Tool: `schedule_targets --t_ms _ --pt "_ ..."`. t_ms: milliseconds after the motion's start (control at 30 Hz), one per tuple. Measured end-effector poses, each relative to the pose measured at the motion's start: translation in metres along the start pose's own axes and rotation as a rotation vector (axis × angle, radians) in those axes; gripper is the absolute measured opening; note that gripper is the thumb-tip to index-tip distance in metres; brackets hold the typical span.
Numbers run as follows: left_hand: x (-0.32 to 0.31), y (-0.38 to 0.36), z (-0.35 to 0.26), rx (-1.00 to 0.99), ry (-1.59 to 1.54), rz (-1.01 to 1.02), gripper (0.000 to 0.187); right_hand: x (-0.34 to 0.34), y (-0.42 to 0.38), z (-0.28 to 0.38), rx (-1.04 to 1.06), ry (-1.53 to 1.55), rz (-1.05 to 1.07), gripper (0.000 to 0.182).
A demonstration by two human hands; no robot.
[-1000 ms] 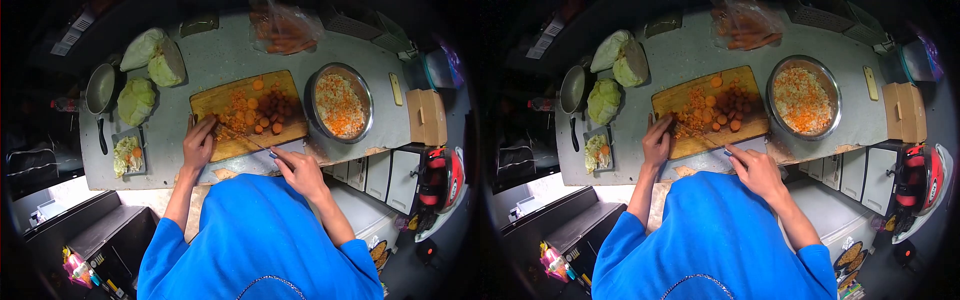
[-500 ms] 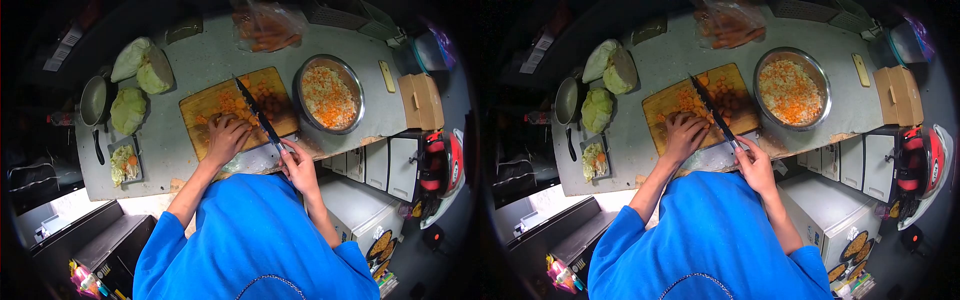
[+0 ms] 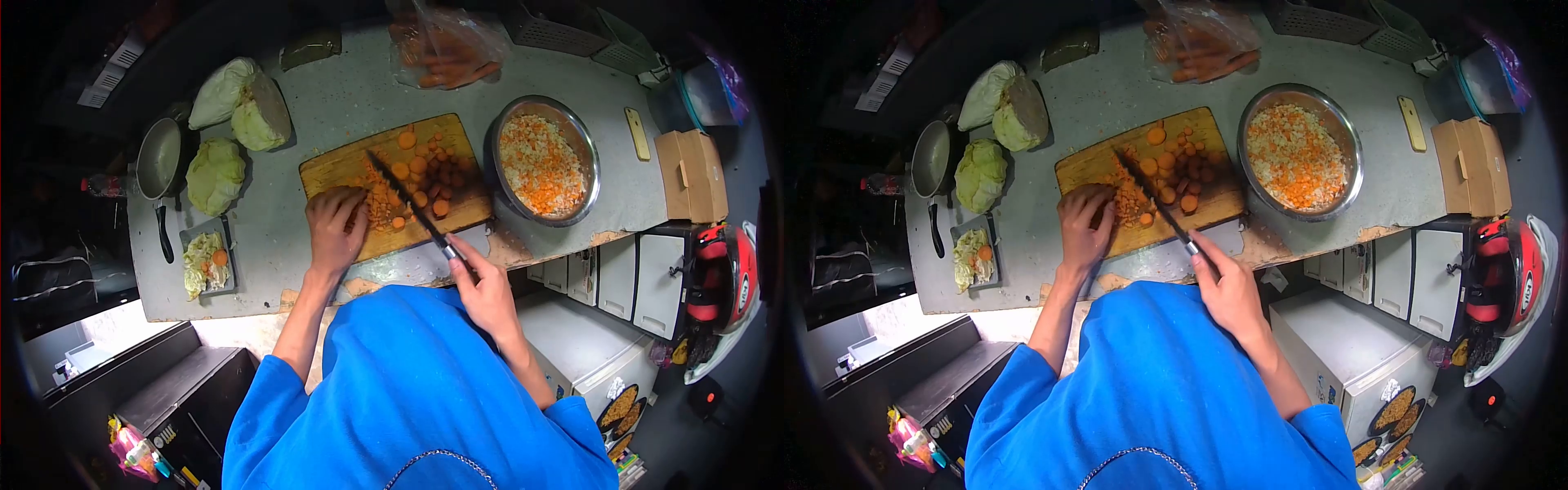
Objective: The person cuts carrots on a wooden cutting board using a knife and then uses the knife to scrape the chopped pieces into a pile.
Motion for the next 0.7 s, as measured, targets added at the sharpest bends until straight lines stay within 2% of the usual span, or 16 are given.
schedule_targets --t_ms 67,100,167,367,500,533,600,700 --pt "0.0 0.001 0.006 -0.05 0.123 -0.015 0.014 0.0 -0.006 0.01 -0.031 0.007 0.053 0.036" --pt "0.001 0.003 0.003 -0.043 0.129 -0.018 0.014 0.0 -0.009 0.008 0.006 -0.024 0.047 0.036" --pt "-0.004 0.008 -0.013 -0.048 0.338 0.048 0.013 0.003 -0.011 0.009 0.05 -0.06 0.048 0.035" --pt "-0.024 0.014 -0.033 0.001 0.215 0.083 0.016 0.028 -0.007 0.008 0.007 -0.098 -0.134 0.033" --pt "-0.029 0.016 -0.034 -0.007 0.233 0.091 0.017 0.038 -0.008 0.015 -0.129 -0.137 -0.093 0.032" --pt "-0.024 0.018 -0.033 0.015 0.199 0.073 0.018 0.038 -0.01 0.012 -0.13 -0.138 -0.097 0.032" --pt "-0.019 0.019 -0.027 0.03 0.161 0.059 0.019 0.037 -0.017 0.008 0.022 -0.106 -0.099 0.032" --pt "-0.017 0.014 -0.018 0.058 0.192 0.106 0.023 0.034 -0.022 0.008 -0.044 -0.058 -0.066 0.032"
Point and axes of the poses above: each hand's wrist, its own y-axis towards the middle knuckle, its own x-axis out of the back of the hand, z = x × y, the point moved 2 cm from there along y, towards the middle knuckle, and after that the axes turned 8 degrees about y, right-handed, at the moved point
